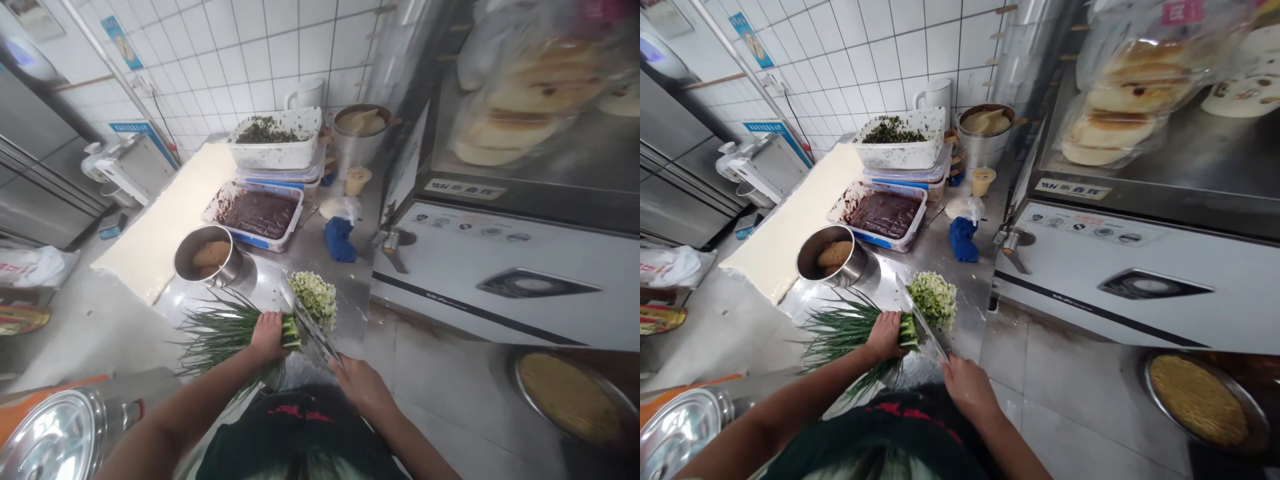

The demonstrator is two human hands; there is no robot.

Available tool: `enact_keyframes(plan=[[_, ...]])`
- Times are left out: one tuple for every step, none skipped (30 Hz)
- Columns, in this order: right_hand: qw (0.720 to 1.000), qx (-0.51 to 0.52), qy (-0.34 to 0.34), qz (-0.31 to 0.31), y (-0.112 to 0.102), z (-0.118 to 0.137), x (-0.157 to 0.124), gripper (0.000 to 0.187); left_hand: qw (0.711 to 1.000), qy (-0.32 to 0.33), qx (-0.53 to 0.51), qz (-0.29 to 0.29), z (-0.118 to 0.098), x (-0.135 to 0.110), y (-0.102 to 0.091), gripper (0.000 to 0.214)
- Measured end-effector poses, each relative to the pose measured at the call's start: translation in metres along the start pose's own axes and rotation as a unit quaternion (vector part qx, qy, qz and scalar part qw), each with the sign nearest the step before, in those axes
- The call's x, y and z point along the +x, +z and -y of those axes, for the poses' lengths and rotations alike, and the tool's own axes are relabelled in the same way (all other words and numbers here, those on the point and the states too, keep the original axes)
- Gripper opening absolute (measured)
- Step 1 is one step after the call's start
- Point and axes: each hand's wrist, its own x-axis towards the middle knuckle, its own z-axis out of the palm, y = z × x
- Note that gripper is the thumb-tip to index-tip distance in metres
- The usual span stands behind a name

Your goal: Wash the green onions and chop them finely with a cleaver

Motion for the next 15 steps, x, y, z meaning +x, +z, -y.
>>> enact_keyframes(plan=[[1.0,-0.009,-0.001,0.002,-0.001,0.002,0.002,0.045,1.0,-0.004,0.005,-0.002,-0.002,0.0,0.002,0.092],[1.0,-0.019,-0.001,0.007,-0.002,0.003,0.004,0.045,1.0,-0.009,0.011,-0.004,-0.004,0.001,0.003,0.093],[0.999,-0.03,0.0,0.013,-0.002,0.004,0.006,0.045,1.0,-0.011,0.017,-0.004,-0.005,0.003,0.004,0.093],[0.999,-0.039,0.001,0.021,-0.003,0.006,0.01,0.044,1.0,-0.009,0.023,-0.002,-0.005,0.005,0.005,0.092],[0.998,-0.047,0.0,0.029,-0.003,0.007,0.014,0.043,1.0,-0.007,0.028,0.0,-0.004,0.007,0.006,0.091],[0.998,-0.051,0.0,0.035,-0.003,0.009,0.018,0.042,0.999,-0.003,0.032,0.002,-0.004,0.009,0.006,0.09],[0.998,-0.051,0.004,0.041,-0.003,0.013,0.024,0.04,0.999,-0.001,0.034,0.003,-0.003,0.012,0.006,0.09],[0.998,-0.048,0.013,0.046,-0.003,0.017,0.031,0.039,0.999,-0.001,0.035,0.004,-0.002,0.014,0.007,0.091],[0.998,-0.041,0.026,0.05,-0.001,0.023,0.037,0.039,0.999,-0.003,0.035,0.005,-0.001,0.015,0.007,0.091],[0.997,-0.035,0.042,0.052,0.0,0.03,0.044,0.039,0.999,-0.007,0.032,0.007,0.0,0.017,0.007,0.09],[0.996,-0.031,0.058,0.052,0.003,0.038,0.051,0.039,0.999,-0.012,0.029,0.009,0.0,0.018,0.007,0.09],[0.996,-0.031,0.071,0.05,0.006,0.045,0.057,0.039,0.999,-0.017,0.025,0.01,0.0,0.018,0.007,0.088],[0.995,-0.033,0.08,0.044,0.009,0.053,0.063,0.039,0.999,-0.024,0.021,0.011,0.0,0.018,0.007,0.087],[0.995,-0.036,0.084,0.034,0.011,0.059,0.068,0.039,0.999,-0.03,0.017,0.011,0.0,0.018,0.007,0.086],[0.995,-0.04,0.086,0.024,0.013,0.064,0.072,0.039,0.999,-0.036,0.013,0.012,-0.001,0.017,0.007,0.084]])
